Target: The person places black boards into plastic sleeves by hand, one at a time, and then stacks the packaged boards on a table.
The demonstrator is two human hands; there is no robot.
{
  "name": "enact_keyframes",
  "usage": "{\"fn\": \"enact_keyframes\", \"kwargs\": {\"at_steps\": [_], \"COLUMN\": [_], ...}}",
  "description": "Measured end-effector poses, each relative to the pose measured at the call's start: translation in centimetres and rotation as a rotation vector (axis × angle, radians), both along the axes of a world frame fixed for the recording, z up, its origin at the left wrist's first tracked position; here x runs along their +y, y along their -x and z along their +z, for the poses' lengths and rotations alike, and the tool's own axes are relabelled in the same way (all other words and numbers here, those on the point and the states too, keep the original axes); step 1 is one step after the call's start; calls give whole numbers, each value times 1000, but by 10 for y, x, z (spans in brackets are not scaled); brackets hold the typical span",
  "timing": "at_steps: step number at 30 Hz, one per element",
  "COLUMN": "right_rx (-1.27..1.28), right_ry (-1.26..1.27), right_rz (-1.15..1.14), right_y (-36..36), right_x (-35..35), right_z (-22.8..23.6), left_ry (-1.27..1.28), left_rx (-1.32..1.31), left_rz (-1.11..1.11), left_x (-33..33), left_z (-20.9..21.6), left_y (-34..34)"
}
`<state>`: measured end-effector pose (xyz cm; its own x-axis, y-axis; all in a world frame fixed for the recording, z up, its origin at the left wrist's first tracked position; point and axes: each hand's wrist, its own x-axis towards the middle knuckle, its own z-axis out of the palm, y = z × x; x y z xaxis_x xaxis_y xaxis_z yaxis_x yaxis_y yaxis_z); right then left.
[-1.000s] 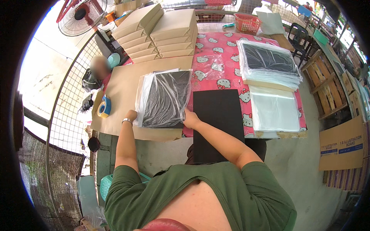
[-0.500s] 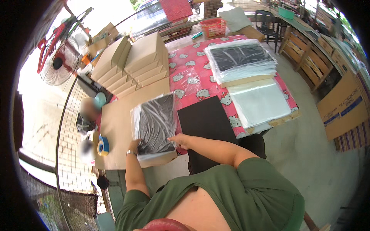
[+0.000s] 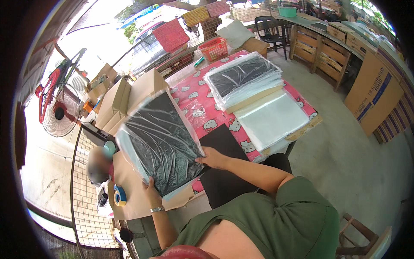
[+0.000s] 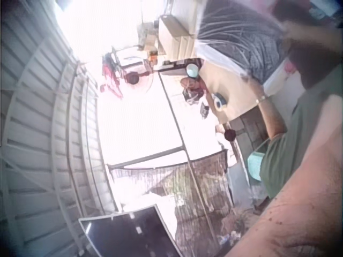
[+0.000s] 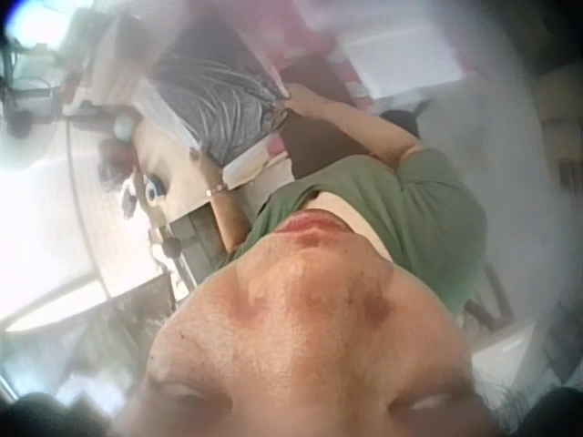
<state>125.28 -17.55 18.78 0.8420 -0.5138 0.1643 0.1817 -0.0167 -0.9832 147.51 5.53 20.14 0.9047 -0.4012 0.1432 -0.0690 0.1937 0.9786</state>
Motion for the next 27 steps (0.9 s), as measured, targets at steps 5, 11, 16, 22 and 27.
{"fn": "enact_keyframes", "kwargs": {"at_steps": [5, 11, 16, 22, 27], "right_rx": [152, 455, -70, -484, -406], "right_ry": [321, 249, 285, 108, 156], "right_rz": [-297, -311, -394, -397, -414], "right_y": [61, 111, 127, 111, 113], "right_x": [-45, -54, -38, -54, -48], "right_z": [6, -27, 25, 89, 107], "left_ry": [-45, 291, 376, 137, 202], "left_rx": [91, -16, -373, -535, -522], "left_rz": [-260, -149, -216, -143, -234], "left_x": [-50, -88, -83, -97, -97], "left_z": [5, 40, 133, 138, 141], "left_y": [38, 74, 110, 121, 108]}}
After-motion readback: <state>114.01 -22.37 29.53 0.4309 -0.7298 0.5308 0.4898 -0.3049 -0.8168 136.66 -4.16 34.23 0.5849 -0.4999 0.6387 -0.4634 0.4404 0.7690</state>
